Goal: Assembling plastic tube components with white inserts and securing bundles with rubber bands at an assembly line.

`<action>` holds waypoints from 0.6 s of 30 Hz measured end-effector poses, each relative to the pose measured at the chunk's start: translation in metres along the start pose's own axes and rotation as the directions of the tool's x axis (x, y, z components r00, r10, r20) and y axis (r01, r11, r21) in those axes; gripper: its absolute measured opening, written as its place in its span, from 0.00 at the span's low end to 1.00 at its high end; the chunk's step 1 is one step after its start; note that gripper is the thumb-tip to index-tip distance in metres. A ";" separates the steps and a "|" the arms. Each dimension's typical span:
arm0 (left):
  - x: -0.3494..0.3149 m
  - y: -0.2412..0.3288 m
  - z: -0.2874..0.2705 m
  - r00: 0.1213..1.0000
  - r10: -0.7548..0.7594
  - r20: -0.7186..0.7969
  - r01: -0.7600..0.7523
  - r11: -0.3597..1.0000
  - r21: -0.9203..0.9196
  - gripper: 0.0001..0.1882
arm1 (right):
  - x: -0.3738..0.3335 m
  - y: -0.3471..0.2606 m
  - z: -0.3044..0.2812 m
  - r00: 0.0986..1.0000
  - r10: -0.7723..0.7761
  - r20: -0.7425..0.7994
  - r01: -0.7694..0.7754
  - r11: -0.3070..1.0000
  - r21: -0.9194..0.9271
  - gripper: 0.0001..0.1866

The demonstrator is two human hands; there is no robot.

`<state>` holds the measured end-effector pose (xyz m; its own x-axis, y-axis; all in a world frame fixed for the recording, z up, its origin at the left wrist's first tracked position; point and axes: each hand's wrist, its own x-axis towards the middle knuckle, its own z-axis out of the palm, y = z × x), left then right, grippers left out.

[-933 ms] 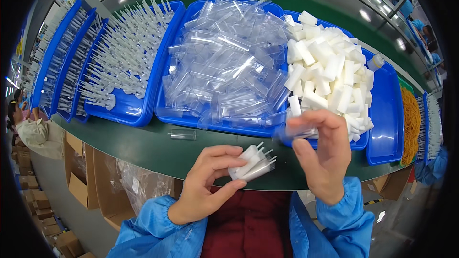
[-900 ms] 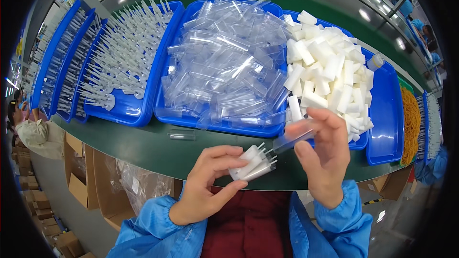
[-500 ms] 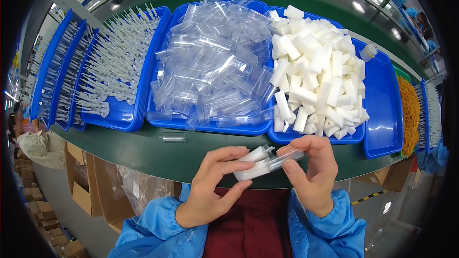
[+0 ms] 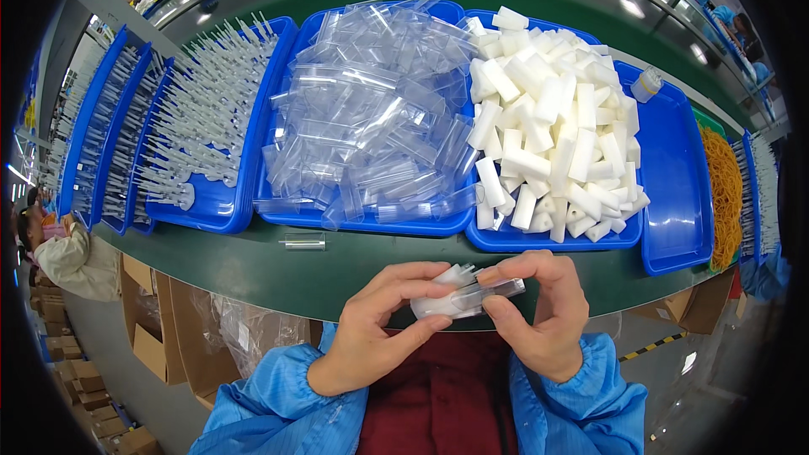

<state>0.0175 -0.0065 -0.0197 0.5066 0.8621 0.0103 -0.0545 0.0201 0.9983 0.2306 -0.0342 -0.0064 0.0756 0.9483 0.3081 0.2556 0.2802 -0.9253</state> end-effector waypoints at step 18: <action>0.001 0.005 0.005 0.987 0.117 -0.112 -0.081 0.955 0.285 0.16 | -0.008 0.002 0.004 0.998 0.021 -0.058 -0.023 0.999 -0.047 0.17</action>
<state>0.0217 -0.0079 -0.0149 0.3970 0.9099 0.1206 0.1519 -0.1947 0.9690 0.2267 -0.0408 -0.0120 0.1367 0.9437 0.3013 0.2987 0.2507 -0.9208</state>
